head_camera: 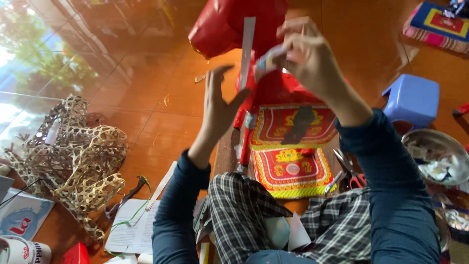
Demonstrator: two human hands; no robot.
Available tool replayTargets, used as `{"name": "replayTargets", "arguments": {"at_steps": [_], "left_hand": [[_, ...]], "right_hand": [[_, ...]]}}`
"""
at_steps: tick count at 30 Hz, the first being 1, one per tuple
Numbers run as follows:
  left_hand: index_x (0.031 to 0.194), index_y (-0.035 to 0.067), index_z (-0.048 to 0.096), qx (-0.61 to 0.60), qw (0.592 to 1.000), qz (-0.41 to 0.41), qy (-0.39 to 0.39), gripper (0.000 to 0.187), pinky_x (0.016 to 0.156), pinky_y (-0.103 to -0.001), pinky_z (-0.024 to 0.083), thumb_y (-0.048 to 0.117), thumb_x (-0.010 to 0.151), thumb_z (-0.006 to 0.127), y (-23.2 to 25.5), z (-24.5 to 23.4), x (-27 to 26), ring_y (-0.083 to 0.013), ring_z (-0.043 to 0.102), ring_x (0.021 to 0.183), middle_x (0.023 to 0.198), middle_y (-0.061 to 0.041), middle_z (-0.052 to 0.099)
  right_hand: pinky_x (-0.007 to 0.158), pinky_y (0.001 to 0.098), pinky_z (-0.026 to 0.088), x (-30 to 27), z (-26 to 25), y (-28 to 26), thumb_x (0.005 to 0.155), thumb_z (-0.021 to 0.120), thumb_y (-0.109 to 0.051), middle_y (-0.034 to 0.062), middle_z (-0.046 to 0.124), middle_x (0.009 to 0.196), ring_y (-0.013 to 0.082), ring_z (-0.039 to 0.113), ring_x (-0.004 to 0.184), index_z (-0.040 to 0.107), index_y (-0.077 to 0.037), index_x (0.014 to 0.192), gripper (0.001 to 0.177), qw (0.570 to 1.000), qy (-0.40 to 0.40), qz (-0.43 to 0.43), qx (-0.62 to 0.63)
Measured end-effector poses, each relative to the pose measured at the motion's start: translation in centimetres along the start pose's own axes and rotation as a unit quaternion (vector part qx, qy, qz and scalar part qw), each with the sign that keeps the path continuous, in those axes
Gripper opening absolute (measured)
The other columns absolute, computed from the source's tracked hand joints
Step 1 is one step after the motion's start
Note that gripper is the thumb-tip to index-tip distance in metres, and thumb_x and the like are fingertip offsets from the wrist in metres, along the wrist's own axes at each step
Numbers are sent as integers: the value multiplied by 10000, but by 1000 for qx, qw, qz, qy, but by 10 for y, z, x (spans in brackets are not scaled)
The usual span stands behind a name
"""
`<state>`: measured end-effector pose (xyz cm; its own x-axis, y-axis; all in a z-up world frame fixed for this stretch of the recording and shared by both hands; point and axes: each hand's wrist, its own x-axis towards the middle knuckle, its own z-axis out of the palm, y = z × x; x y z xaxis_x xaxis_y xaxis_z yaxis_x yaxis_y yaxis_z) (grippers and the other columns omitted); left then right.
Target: Decorating a large red paper horse with paper flowers and patterned paper sheets
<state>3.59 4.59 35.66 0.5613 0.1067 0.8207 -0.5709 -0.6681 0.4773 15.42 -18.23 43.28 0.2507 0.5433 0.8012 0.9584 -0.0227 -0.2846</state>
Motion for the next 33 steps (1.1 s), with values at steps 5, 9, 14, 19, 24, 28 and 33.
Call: {"name": "replayTargets", "arguments": {"at_steps": [5,9,14,19,24,28,33], "left_hand": [[1636,100,352,134,987,74,47,1011,1261,-511,489,340,924,1029,-52,10,76,-380,530,1488,1619,-163,480],[1737,135,195,258,966,11,18,1249,1365,-700,244,598,919,1017,-88,19,115,-508,265,1692,1794,-282,259],[1713,113,222,232,971,-48,-23,1345,1293,-740,188,774,842,1006,-104,12,136,-512,283,1654,1754,-319,311],[1636,146,340,274,960,48,10,1178,1147,-549,409,767,870,984,-117,13,136,-369,678,1332,1478,-204,659],[1652,166,334,267,962,46,14,1190,1192,-563,399,713,863,1036,-122,10,136,-336,698,1355,1521,-175,651],[1686,203,288,275,960,51,7,1190,1214,-550,406,712,902,1024,-121,6,134,-330,694,1390,1552,-143,644],[1692,234,272,273,961,39,-3,1189,1194,-563,411,675,892,1032,-117,4,134,-365,694,1359,1515,-156,657]], "right_hand": [[1287,575,411,50,11,59,1063,993,-47,238,354,1777,471,366,1614,757,57,994,267,997,35,-18,-59],[1323,580,356,64,20,80,1028,952,-15,205,344,1774,463,350,1631,771,49,1011,193,999,42,3,-19],[1325,518,414,69,21,86,1025,883,70,190,361,1750,420,353,1640,690,41,914,225,999,39,8,0],[1299,535,537,71,25,92,995,924,101,179,413,1693,441,513,1536,624,16,889,329,998,57,4,9],[994,416,625,69,24,88,1006,930,101,186,564,1413,350,635,1210,640,56,933,302,996,83,-25,-5],[1002,489,567,65,22,78,1019,909,82,161,600,1316,339,604,1170,609,0,1079,317,989,142,-13,-39],[968,456,497,57,50,39,1019,843,81,122,553,1254,322,560,1128,730,-50,1251,289,953,149,-159,-211]]}}
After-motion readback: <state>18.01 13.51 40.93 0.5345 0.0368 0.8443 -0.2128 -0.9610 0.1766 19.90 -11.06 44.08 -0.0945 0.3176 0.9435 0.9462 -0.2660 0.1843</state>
